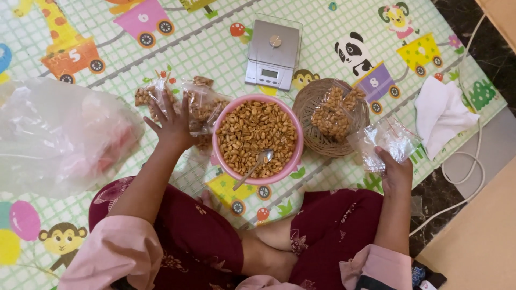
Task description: Scooping peanuts from a bowl into small plastic bags using a spoon for packaging.
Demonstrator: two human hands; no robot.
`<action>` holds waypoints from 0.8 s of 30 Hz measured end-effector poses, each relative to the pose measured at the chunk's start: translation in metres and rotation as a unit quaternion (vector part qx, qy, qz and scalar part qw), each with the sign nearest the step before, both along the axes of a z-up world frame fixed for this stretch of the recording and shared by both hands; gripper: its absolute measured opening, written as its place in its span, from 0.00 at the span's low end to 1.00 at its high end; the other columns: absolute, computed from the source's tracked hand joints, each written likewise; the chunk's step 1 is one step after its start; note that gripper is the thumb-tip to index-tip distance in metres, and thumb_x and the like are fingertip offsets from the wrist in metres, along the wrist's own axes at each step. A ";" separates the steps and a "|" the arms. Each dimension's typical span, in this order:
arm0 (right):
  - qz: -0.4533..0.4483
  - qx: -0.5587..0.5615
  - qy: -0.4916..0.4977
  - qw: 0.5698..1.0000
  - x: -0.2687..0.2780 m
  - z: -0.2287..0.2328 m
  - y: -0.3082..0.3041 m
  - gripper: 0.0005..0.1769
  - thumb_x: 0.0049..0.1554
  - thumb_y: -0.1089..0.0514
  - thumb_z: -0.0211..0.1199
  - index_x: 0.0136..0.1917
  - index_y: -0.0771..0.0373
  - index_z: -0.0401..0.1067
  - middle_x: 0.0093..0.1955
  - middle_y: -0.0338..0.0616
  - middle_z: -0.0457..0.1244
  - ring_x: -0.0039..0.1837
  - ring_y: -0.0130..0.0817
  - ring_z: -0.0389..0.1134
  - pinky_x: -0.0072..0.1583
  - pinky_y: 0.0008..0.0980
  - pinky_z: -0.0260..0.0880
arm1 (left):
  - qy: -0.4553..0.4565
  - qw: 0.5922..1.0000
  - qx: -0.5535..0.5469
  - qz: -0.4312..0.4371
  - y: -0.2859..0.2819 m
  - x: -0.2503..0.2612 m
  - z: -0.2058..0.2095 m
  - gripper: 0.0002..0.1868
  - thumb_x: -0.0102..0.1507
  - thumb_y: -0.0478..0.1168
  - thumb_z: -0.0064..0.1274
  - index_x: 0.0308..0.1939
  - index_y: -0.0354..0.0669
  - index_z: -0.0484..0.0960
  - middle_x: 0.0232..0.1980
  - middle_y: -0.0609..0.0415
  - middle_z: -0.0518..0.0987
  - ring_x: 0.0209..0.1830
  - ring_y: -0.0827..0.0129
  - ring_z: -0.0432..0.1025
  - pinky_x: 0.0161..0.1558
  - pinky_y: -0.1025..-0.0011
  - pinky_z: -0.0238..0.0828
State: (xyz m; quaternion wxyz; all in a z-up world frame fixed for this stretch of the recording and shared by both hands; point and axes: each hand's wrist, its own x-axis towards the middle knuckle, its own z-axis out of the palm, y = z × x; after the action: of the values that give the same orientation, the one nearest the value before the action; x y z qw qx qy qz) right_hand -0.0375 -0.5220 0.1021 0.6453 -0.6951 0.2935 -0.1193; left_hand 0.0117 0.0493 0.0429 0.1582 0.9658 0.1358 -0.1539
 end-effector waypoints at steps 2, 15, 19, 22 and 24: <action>-0.002 0.001 -0.003 1.000 -0.001 0.005 0.008 0.22 0.51 0.62 0.79 0.57 0.59 0.74 0.45 0.38 0.69 0.46 0.26 0.75 0.47 0.26 0.78 | -0.040 0.996 -0.059 0.046 0.017 0.006 0.030 0.64 0.55 0.53 0.68 0.85 0.50 0.41 0.84 0.31 0.27 0.80 0.23 0.24 0.71 0.20 0.24; -0.010 0.009 -0.014 1.000 0.000 -0.018 -0.016 0.24 0.50 0.62 0.80 0.58 0.62 0.74 0.46 0.42 0.70 0.47 0.30 0.76 0.48 0.32 0.79 | -0.128 0.966 -0.170 0.150 0.091 0.063 -0.092 0.41 0.72 0.77 0.32 0.71 0.52 0.74 0.81 0.47 0.56 0.81 0.44 0.47 0.77 0.45 0.40; -0.005 -0.001 -0.011 1.000 0.000 -0.010 -0.007 0.23 0.50 0.61 0.80 0.57 0.61 0.74 0.45 0.41 0.70 0.47 0.31 0.76 0.48 0.31 0.80 | -0.139 0.958 -0.206 0.142 0.088 0.057 -0.079 0.44 0.70 0.79 0.35 0.70 0.48 0.76 0.80 0.52 0.57 0.80 0.49 0.53 0.78 0.53 0.44; 0.000 0.000 -0.006 1.000 0.001 -0.014 -0.009 0.22 0.51 0.61 0.80 0.57 0.60 0.75 0.46 0.42 0.70 0.46 0.32 0.76 0.48 0.33 0.80 | -0.160 0.935 -0.287 0.131 0.077 0.046 -0.039 0.42 0.73 0.71 0.37 0.69 0.38 0.75 0.78 0.42 0.61 0.78 0.42 0.55 0.78 0.52 0.46; 0.005 -0.002 0.001 1.000 -0.002 -0.006 -0.002 0.23 0.50 0.60 0.81 0.56 0.60 0.74 0.45 0.42 0.70 0.46 0.30 0.76 0.49 0.31 0.79 | -0.157 0.911 -0.337 0.180 0.081 0.049 -0.051 0.45 0.71 0.74 0.36 0.74 0.41 0.68 0.80 0.45 0.59 0.80 0.46 0.52 0.80 0.51 0.41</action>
State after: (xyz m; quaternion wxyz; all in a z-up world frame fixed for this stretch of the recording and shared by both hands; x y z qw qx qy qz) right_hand -0.0391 -0.5243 0.0965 0.6444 -0.6979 0.2903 -0.1157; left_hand 0.0607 0.1304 -0.0077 0.5185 0.8259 0.2213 -0.0062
